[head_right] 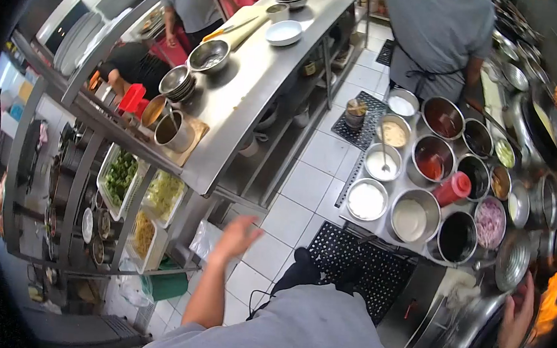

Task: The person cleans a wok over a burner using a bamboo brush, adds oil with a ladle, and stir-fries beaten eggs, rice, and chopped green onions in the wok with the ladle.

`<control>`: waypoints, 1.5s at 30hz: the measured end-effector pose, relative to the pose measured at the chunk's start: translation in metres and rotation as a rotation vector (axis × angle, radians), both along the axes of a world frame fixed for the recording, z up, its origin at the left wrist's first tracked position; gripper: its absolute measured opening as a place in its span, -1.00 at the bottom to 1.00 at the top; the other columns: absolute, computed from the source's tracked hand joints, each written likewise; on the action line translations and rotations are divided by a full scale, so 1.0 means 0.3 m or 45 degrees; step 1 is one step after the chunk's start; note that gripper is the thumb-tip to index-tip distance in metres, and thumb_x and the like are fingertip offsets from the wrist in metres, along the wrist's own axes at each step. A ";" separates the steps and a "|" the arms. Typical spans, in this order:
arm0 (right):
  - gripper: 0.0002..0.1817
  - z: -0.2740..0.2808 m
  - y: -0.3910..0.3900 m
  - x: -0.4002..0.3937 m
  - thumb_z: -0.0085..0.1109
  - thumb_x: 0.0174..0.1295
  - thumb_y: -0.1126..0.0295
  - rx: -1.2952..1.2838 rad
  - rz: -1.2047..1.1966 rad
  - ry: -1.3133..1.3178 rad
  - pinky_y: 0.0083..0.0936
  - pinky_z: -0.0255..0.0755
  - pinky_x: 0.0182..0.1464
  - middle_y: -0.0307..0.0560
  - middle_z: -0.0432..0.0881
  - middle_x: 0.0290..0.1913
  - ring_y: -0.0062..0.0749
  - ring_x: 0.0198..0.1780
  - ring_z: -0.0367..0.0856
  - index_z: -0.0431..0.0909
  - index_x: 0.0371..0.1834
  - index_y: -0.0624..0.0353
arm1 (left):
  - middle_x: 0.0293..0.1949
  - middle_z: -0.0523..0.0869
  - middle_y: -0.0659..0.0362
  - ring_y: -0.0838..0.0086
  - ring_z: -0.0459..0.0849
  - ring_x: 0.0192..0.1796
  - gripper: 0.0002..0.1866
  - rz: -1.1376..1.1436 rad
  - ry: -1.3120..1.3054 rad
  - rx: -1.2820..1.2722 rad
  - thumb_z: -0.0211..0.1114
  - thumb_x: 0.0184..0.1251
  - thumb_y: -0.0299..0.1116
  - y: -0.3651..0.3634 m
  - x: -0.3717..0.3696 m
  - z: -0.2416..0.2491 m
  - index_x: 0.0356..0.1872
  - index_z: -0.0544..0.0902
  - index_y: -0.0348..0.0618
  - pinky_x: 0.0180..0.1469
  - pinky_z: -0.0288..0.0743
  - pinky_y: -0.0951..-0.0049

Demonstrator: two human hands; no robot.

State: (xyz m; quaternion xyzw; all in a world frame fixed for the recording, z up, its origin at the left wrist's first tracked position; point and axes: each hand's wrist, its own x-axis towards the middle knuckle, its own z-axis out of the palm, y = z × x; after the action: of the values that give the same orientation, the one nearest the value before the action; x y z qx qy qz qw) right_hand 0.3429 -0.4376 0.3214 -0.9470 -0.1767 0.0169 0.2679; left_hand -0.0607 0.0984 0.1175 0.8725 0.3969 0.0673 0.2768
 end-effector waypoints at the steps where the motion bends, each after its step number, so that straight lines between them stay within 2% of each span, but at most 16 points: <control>1: -0.33 0.016 0.144 0.018 0.11 0.32 0.59 0.031 0.104 0.077 -0.42 0.43 0.15 0.02 0.52 0.14 -0.31 0.04 0.53 0.29 0.54 0.07 | 0.10 0.66 -0.13 -0.02 0.63 0.16 -0.52 0.063 -0.041 0.099 0.41 0.30 -0.17 0.071 -0.037 0.096 0.14 0.63 -0.25 0.23 0.51 0.16; 4: -0.35 0.030 0.532 -0.004 0.12 0.26 0.62 -0.014 0.340 -0.077 -0.49 0.45 0.02 -0.08 0.56 -0.04 -0.40 -0.09 0.52 0.35 0.48 0.13 | 0.09 0.67 -0.11 -0.01 0.63 0.15 -0.54 0.326 -0.147 0.401 0.44 0.26 -0.28 0.238 -0.153 0.437 0.13 0.61 -0.28 0.24 0.49 0.17; 9: -0.33 0.026 1.022 -0.020 0.23 0.17 0.64 0.047 0.700 0.070 -0.50 0.48 -0.14 -0.09 0.58 -0.08 -0.44 -0.24 0.52 0.40 0.43 0.16 | 0.21 0.62 0.04 0.27 0.58 0.21 -0.53 0.630 -0.405 0.857 0.35 0.33 -0.43 0.431 -0.353 0.900 0.27 0.55 -0.21 0.25 0.41 0.33; 12: -0.32 0.090 1.349 -0.095 0.27 0.12 0.62 -0.034 0.922 0.093 -0.49 0.49 -0.13 -0.05 0.59 -0.11 -0.38 -0.26 0.55 0.42 0.40 0.18 | 0.28 0.57 0.08 0.36 0.50 0.32 -0.53 0.677 -0.639 0.943 0.31 0.42 -0.36 0.568 -0.419 1.055 0.33 0.54 -0.14 0.28 0.37 0.33; 15: -0.33 0.145 1.628 -0.141 0.32 0.09 0.56 -0.060 1.240 0.010 -0.39 0.52 -0.09 0.01 0.62 -0.14 -0.22 -0.24 0.61 0.44 0.36 0.20 | 0.31 0.52 0.01 0.28 0.47 0.36 -0.45 0.587 -0.582 1.256 0.32 0.44 -0.25 0.745 -0.411 1.193 0.40 0.46 -0.12 0.32 0.35 0.26; 17: -0.35 0.156 1.805 -0.150 0.34 0.10 0.51 -0.074 1.450 -0.072 -0.30 0.54 -0.06 0.05 0.65 -0.14 -0.12 -0.19 0.65 0.45 0.34 0.20 | 0.31 0.49 -0.03 0.23 0.47 0.36 -0.38 0.692 -0.615 1.437 0.35 0.42 -0.16 0.880 -0.387 1.259 0.43 0.42 -0.12 0.34 0.34 0.24; 21: -0.41 0.100 2.192 -0.140 0.35 0.16 0.43 -0.090 1.685 0.018 -0.27 0.56 -0.04 0.07 0.69 -0.04 -0.10 -0.13 0.69 0.48 0.32 0.20 | 0.32 0.44 -0.13 0.11 0.44 0.37 -0.23 1.025 -0.440 1.759 0.40 0.34 0.00 1.084 -0.364 1.329 0.47 0.35 -0.15 0.37 0.31 0.22; 25: -0.50 -0.096 2.628 -0.100 0.27 0.30 0.32 -0.014 1.796 0.206 -0.27 0.59 -0.08 0.06 0.75 -0.12 -0.10 -0.15 0.74 0.48 0.31 0.17 | 0.32 0.42 -0.21 0.04 0.40 0.39 -0.11 1.030 -0.416 1.954 0.40 0.32 0.06 1.182 -0.344 1.332 0.49 0.25 -0.29 0.40 0.28 0.17; 27: -0.55 -0.244 2.894 -0.067 0.25 0.33 0.28 0.105 1.839 0.256 -0.31 0.59 -0.06 0.07 0.76 -0.14 -0.11 -0.17 0.75 0.53 0.26 0.17 | 0.35 0.39 -0.20 0.08 0.43 0.38 -0.12 1.152 -0.038 2.071 0.40 0.35 -0.01 1.177 -0.307 1.315 0.50 0.20 -0.32 0.39 0.31 0.18; 31: -0.55 -0.388 3.417 -0.093 0.21 0.31 0.25 0.366 1.810 0.595 -0.34 0.59 -0.07 0.05 0.76 -0.16 -0.25 -0.22 0.76 0.56 0.22 0.23 | 0.44 0.31 -0.16 0.21 0.51 0.31 -0.23 1.214 -0.279 1.886 0.34 0.45 -0.27 1.204 -0.313 1.294 0.53 0.14 -0.30 0.34 0.44 0.28; 33: -0.59 -0.420 3.690 -0.143 0.20 0.31 0.35 0.499 1.784 0.691 -0.42 0.59 -0.16 -0.04 0.76 -0.22 -0.39 -0.30 0.73 0.57 0.20 0.25 | 0.42 0.31 -0.15 0.23 0.51 0.27 -0.29 1.215 -0.336 1.866 0.27 0.51 -0.28 1.198 -0.318 1.282 0.53 0.16 -0.28 0.31 0.44 0.27; 35: -0.58 -0.450 3.959 -0.220 0.24 0.26 0.30 0.681 1.755 0.608 -0.39 0.60 -0.17 0.01 0.77 -0.23 -0.40 -0.27 0.76 0.61 0.14 0.27 | 0.42 0.30 -0.13 0.24 0.49 0.27 -0.33 1.252 -0.345 1.870 0.22 0.55 -0.29 1.202 -0.287 1.283 0.54 0.17 -0.26 0.33 0.41 0.25; 37: -0.63 -0.448 4.200 -0.323 0.25 0.20 0.28 0.848 1.828 0.500 -0.29 0.60 -0.03 0.13 0.77 -0.23 -0.12 -0.17 0.77 0.67 -0.01 0.29 | 0.44 0.28 -0.12 0.24 0.43 0.32 -0.35 1.319 -0.306 1.889 0.18 0.56 -0.31 1.200 -0.216 1.279 0.55 0.17 -0.24 0.39 0.32 0.22; 39: -0.66 -0.445 4.377 -0.412 0.24 0.17 0.29 0.806 1.816 0.246 -0.23 0.60 -0.03 0.15 0.77 -0.22 -0.06 -0.15 0.77 0.69 -0.06 0.27 | 0.45 0.28 -0.06 0.29 0.38 0.33 -0.38 1.280 -0.313 1.916 0.14 0.56 -0.36 1.202 -0.265 1.277 0.55 0.17 -0.22 0.37 0.26 0.29; 42: -0.66 -0.473 4.565 -0.537 0.26 0.17 0.28 0.685 1.850 0.112 -0.22 0.61 -0.02 0.13 0.77 -0.19 -0.07 -0.12 0.77 0.70 -0.06 0.24 | 0.43 0.30 0.02 0.40 0.43 0.23 -0.38 1.262 -0.482 1.820 0.10 0.54 -0.38 1.191 -0.307 1.274 0.55 0.18 -0.19 0.22 0.30 0.45; 45: -0.67 -0.557 4.664 -0.640 0.27 0.17 0.27 0.500 1.859 0.028 -0.21 0.62 -0.02 0.10 0.77 -0.17 -0.08 -0.10 0.77 0.72 -0.07 0.22 | 0.43 0.30 0.04 0.42 0.43 0.21 -0.37 1.337 -0.451 1.798 0.10 0.53 -0.34 1.186 -0.280 1.267 0.55 0.17 -0.17 0.19 0.31 0.47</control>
State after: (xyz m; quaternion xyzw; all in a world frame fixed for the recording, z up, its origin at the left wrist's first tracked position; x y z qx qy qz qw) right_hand 0.1508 0.9615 0.1543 -0.5242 -0.7561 0.1676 0.3541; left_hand -0.1446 0.4542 0.4977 0.5225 0.5623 0.5473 -0.3336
